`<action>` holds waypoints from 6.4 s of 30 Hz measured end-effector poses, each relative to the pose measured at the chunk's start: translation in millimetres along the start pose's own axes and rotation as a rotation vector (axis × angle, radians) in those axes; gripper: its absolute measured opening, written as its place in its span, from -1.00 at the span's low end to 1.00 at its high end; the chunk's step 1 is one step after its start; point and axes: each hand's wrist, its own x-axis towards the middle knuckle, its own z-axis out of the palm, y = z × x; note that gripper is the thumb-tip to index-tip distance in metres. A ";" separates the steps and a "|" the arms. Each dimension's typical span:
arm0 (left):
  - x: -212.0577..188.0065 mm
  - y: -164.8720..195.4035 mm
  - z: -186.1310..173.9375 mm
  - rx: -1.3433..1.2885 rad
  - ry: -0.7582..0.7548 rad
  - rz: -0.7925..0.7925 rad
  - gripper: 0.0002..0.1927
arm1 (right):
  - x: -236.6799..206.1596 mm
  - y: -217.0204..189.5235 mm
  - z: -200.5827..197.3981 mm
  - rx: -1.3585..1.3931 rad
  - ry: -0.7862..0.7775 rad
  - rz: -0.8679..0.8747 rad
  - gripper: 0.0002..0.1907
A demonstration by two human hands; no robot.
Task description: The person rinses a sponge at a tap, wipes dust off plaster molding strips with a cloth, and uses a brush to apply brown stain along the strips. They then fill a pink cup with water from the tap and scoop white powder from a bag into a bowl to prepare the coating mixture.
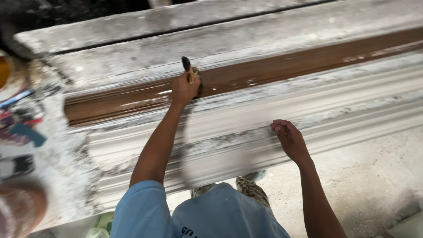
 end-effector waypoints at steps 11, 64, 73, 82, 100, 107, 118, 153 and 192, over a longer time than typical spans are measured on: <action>13.6 142.6 204.2 0.052 0.293 0.080 -0.67 | 6.2 127.3 -244.6 0.160 0.050 -0.055 -0.68; 133.3 717.5 1148.4 0.066 0.076 0.153 -0.53 | 320.3 470.0 -1103.5 0.259 0.083 0.030 -0.69; 150.0 804.1 1249.9 0.048 0.038 0.106 -0.55 | 292.9 508.4 -1142.2 0.349 0.161 0.178 -0.67; 193.4 843.5 1272.7 -0.026 -0.322 0.057 -0.67 | 266.2 517.8 -1168.6 0.323 0.243 0.137 -0.67; 172.5 710.8 1058.1 0.267 -0.204 -0.229 -0.65 | 334.2 447.8 -1076.0 0.192 -0.031 -0.025 -0.71; 146.3 622.7 930.4 0.275 -0.035 -0.294 -0.63 | 338.8 403.1 -986.7 0.147 -0.142 -0.057 -0.70; 92.9 438.7 685.9 0.464 0.147 -0.198 -0.60 | 288.2 317.7 -714.9 0.147 -0.267 -0.089 -0.72; 32.1 50.5 82.0 0.641 0.168 -0.457 -0.60 | 205.9 24.6 -65.0 0.058 -0.574 -0.227 -0.69; -15.4 -172.0 -286.5 0.587 0.265 -0.216 -0.69 | 72.4 -40.0 96.0 -0.034 -0.170 0.100 -0.63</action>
